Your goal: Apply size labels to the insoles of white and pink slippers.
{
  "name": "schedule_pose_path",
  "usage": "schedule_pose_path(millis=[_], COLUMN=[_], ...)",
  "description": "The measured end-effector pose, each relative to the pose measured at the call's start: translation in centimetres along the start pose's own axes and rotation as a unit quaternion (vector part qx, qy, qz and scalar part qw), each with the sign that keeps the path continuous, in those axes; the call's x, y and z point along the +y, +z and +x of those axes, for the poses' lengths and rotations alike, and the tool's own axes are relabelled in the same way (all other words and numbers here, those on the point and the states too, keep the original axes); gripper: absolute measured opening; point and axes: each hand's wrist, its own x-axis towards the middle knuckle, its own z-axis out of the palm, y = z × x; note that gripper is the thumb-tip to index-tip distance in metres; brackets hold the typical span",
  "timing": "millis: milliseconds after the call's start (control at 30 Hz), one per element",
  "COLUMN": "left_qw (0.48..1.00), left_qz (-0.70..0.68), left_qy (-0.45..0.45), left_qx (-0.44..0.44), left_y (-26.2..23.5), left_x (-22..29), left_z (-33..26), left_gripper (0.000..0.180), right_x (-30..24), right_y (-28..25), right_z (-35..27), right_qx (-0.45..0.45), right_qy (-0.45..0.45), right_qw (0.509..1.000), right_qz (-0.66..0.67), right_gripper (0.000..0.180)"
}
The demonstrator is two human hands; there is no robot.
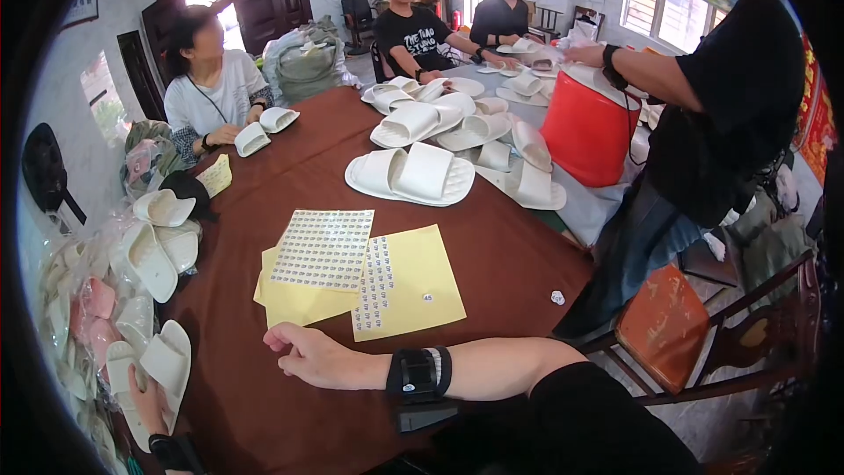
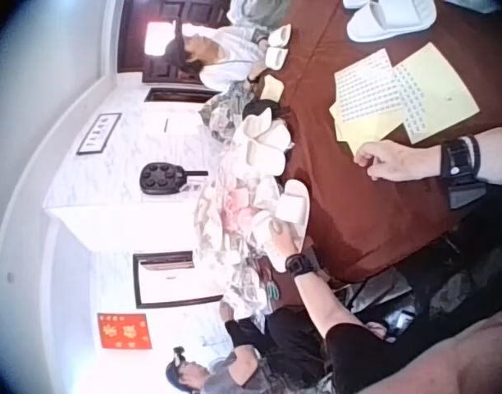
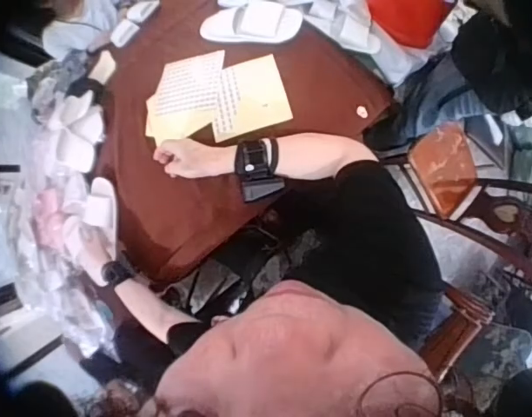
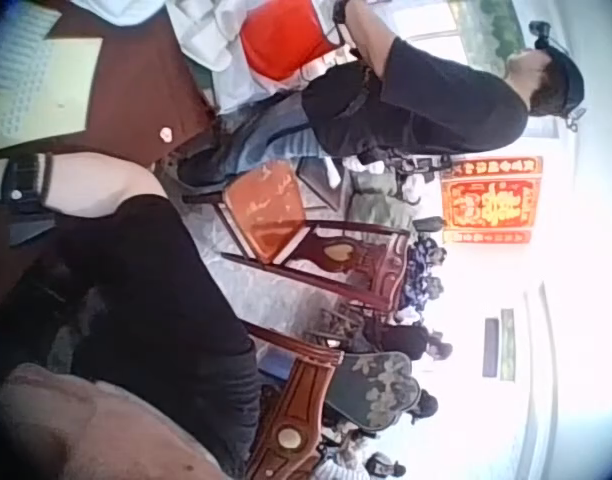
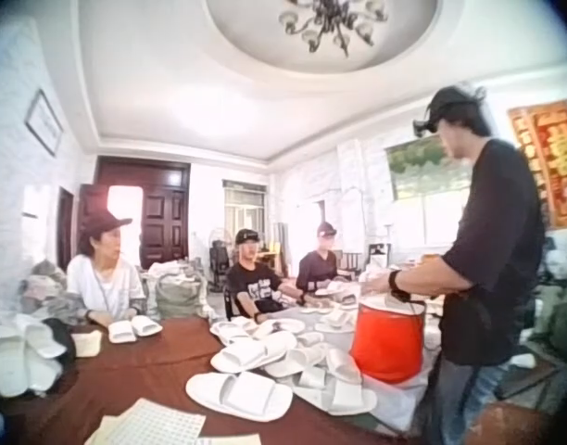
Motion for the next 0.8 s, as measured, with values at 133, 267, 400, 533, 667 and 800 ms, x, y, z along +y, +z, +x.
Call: schedule_pose_path(millis=[133,267,400,533,667,800], left_qw=[0.997,0.997,0.997,0.975,0.989,0.984], left_qz=[0.044,0.064,-0.061,-0.208,-0.141,0.119], left_qy=[0.068,0.048,0.025,0.007,-0.031,0.105], left_qx=[0.019,0.003,0.042,0.082,0.024,0.084], left_y=[1.1,1.7,1.7,1.7,1.2,2.0], left_x=[-2.7,-2.4,1.5,3.5,2.7,2.7], left_z=[2.2,2.3,0.5,-1.2,-1.1,-2.0], left_gripper=[0.06,0.061,0.06,0.059,0.055,0.034], right_x=[0.1,0.6,0.9,0.6,0.3,0.3], right_y=[-0.1,0.1,0.1,0.0,0.0,0.0], right_z=[0.0,0.1,0.3,0.1,0.1,0.2], right_qx=[-0.007,-0.001,-0.006,-0.013,0.001,0.008], right_qy=[0.014,-0.02,-0.02,-0.006,0.009,0.001], right_qw=[1.0,1.0,0.999,0.999,1.0,1.0], right_qz=[-0.001,-0.024,-0.039,-0.047,-0.014,-0.017], right_gripper=[0.036,0.035,0.039,0.039,0.035,0.036])
